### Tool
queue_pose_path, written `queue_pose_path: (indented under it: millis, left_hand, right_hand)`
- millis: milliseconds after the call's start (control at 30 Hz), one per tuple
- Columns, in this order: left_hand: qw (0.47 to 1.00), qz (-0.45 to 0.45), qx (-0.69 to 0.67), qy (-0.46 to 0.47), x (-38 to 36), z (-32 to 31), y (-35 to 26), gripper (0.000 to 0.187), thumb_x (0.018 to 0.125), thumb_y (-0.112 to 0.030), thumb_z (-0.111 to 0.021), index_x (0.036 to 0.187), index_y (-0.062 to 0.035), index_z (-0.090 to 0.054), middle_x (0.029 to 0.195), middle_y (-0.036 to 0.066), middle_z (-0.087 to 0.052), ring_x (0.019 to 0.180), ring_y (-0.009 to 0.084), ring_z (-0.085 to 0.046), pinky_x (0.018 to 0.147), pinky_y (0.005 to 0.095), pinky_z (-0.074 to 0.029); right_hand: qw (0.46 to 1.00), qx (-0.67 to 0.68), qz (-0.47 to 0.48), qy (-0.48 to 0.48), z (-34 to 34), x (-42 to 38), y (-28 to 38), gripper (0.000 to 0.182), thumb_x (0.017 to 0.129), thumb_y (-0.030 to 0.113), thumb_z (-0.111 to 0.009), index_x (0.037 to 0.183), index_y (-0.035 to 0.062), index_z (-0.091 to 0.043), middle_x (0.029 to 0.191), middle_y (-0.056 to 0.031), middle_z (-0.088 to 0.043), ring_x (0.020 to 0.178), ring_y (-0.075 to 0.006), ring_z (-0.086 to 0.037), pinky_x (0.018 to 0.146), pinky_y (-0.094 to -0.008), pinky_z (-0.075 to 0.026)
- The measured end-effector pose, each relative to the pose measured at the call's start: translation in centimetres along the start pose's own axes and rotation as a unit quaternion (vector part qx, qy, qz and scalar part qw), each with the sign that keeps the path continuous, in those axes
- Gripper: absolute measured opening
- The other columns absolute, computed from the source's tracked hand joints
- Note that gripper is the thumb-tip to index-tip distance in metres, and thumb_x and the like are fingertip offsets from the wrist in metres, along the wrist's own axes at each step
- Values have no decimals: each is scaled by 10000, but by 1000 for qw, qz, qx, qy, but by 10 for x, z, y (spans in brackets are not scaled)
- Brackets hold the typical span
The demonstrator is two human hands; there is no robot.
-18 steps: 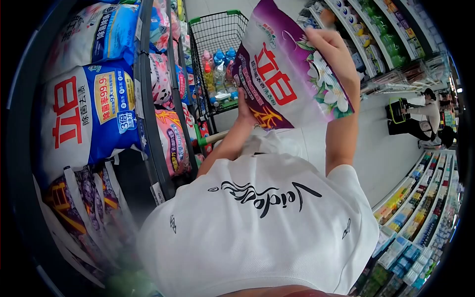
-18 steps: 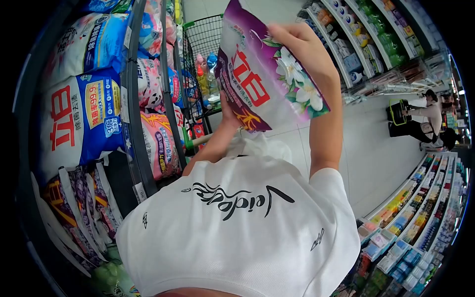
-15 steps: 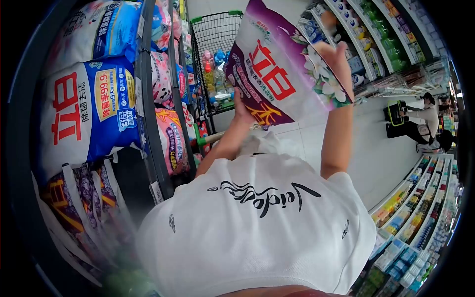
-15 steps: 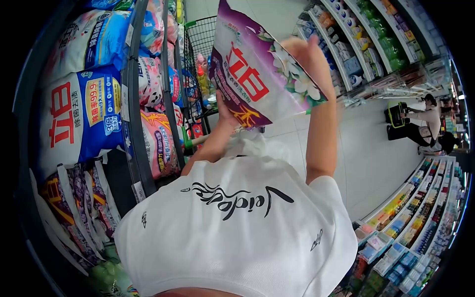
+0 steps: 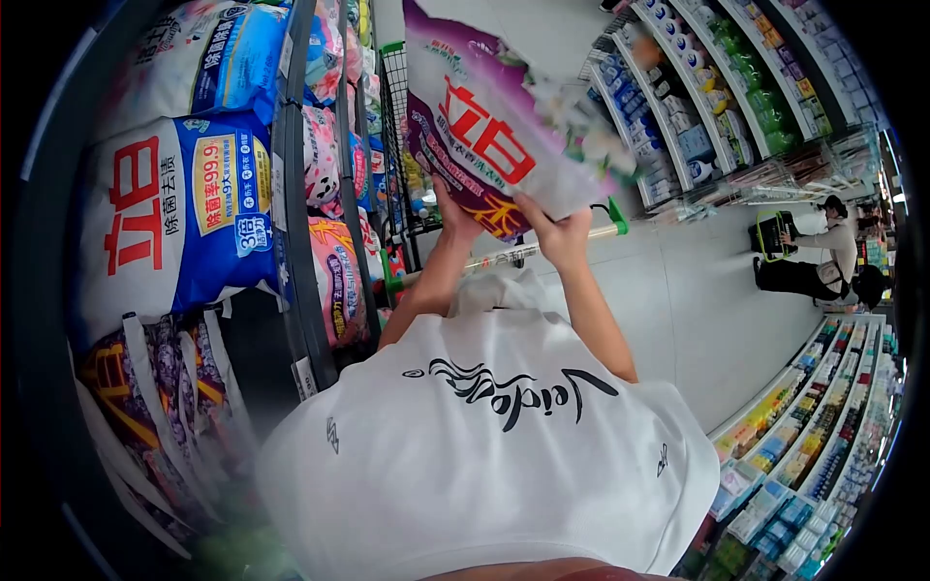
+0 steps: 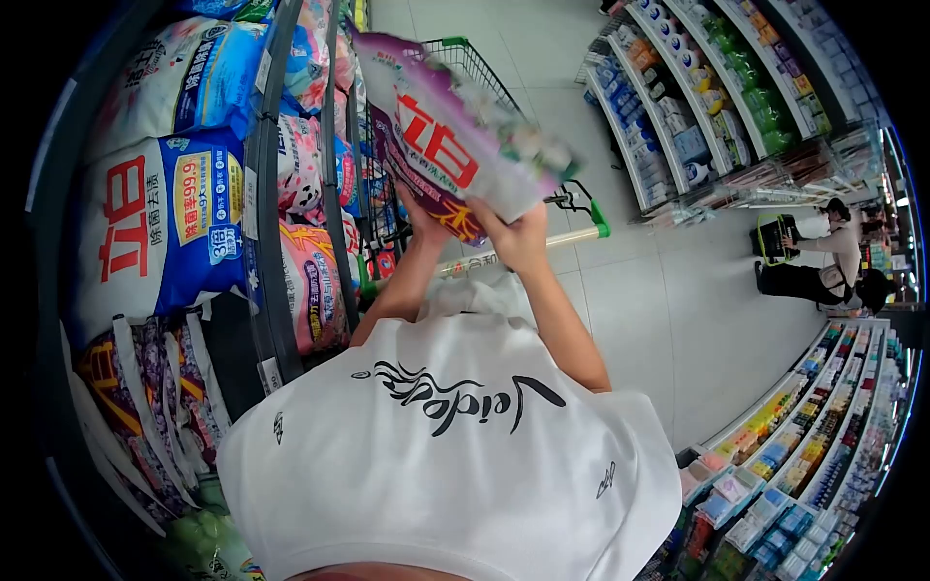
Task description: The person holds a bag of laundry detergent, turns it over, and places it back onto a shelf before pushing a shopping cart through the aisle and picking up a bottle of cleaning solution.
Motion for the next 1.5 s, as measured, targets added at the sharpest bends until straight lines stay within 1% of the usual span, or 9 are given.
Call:
queue_pose_path:
  millis: [33, 300, 467, 700, 1033, 1167, 1200, 1267, 1500]
  left_hand:
    - [1000, 3, -3, 17, -2, -6, -3, 881, 764, -696, -567, 1417, -145, -350, 1390, 67, -457, 1232, 290, -467, 1021, 463, -395]
    - [999, 28, 15, 42, 1, 4, 2, 913, 715, -617, -692, 1412, -138, -345, 1398, 85, -438, 1255, 301, -445, 1056, 500, -356]
    - [1000, -1, -9, 17, -4, -29, -3, 995, 702, -805, -497, 1429, -150, -317, 1417, 71, -419, 1272, 294, -421, 1053, 498, -352]
    - [999, -21, -16, -21, -2, -25, 3, 1006, 701, -831, -456, 1431, -155, -311, 1429, 87, -400, 1269, 305, -427, 1045, 510, -363]
    - [998, -26, -10, 51, 3, 0, 0, 787, 758, -419, -704, 1398, -119, -357, 1379, 99, -459, 1238, 322, -459, 1042, 504, -382]
    - [996, -9, -80, 39, 2, -5, -3, 654, 732, -279, -710, 1307, -98, -457, 1264, 87, -559, 1173, 298, -520, 1020, 474, -411]
    - [995, 5, -84, 51, 1, -7, 0, 658, 726, -289, -706, 1305, -97, -461, 1267, 91, -555, 1180, 300, -513, 1026, 471, -404]
    - [996, 9, -72, 59, -2, -8, 1, 660, 724, -308, -701, 1305, -99, -467, 1279, 93, -548, 1192, 302, -503, 1030, 467, -400]
    - [997, 22, -75, 27, -3, -1, 5, 658, 729, -308, -685, 1313, -101, -464, 1275, 90, -554, 1176, 299, -521, 1021, 465, -411]
  right_hand:
    - [993, -61, 99, 15, -2, -1, 19, 203, 775, 30, -731, 944, -48, -647, 893, -64, -672, 791, -136, -622, 730, -277, -491]
    - [979, 132, -108, -113, 20, 7, -32, 168, 762, -5, -726, 912, -35, -654, 894, -76, -672, 776, -131, -624, 723, -263, -486]
    - [996, 26, -5, -89, 20, 9, -1, 170, 766, -9, -727, 925, -27, -671, 865, -41, -680, 761, -104, -615, 691, -244, -482]
    - [989, 115, -75, -60, 22, 13, -21, 223, 766, -31, -717, 979, -25, -651, 939, -60, -674, 831, -128, -620, 766, -267, -487]
    - [931, 306, -156, -126, 30, 18, -44, 241, 766, -37, -701, 997, -29, -634, 981, -99, -677, 856, -146, -645, 751, -273, -509]
    - [994, 72, -72, -43, 34, 8, -37, 331, 744, -20, -719, 1058, -11, -616, 1039, -112, -671, 911, -223, -653, 862, -332, -491]
    - [980, -183, 81, -19, 33, 4, -8, 348, 694, -24, -731, 1030, 5, -645, 1041, -122, -678, 963, -297, -645, 939, -383, -448]
    - [975, -2, 179, 129, 18, 11, 8, 318, 672, 22, -738, 984, 15, -679, 1066, -148, -671, 1048, -321, -616, 977, -413, -414]
    - [999, -46, -14, -24, 41, 3, -19, 284, 777, 57, -708, 1046, -9, -647, 984, -112, -672, 917, -244, -635, 866, -351, -480]
Point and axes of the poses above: each hand's wrist, its own x-axis towards the middle knuckle, its own z-axis out of the back of the hand, y = z × x, the point moved 8 cm from there along x, towards the middle knuckle
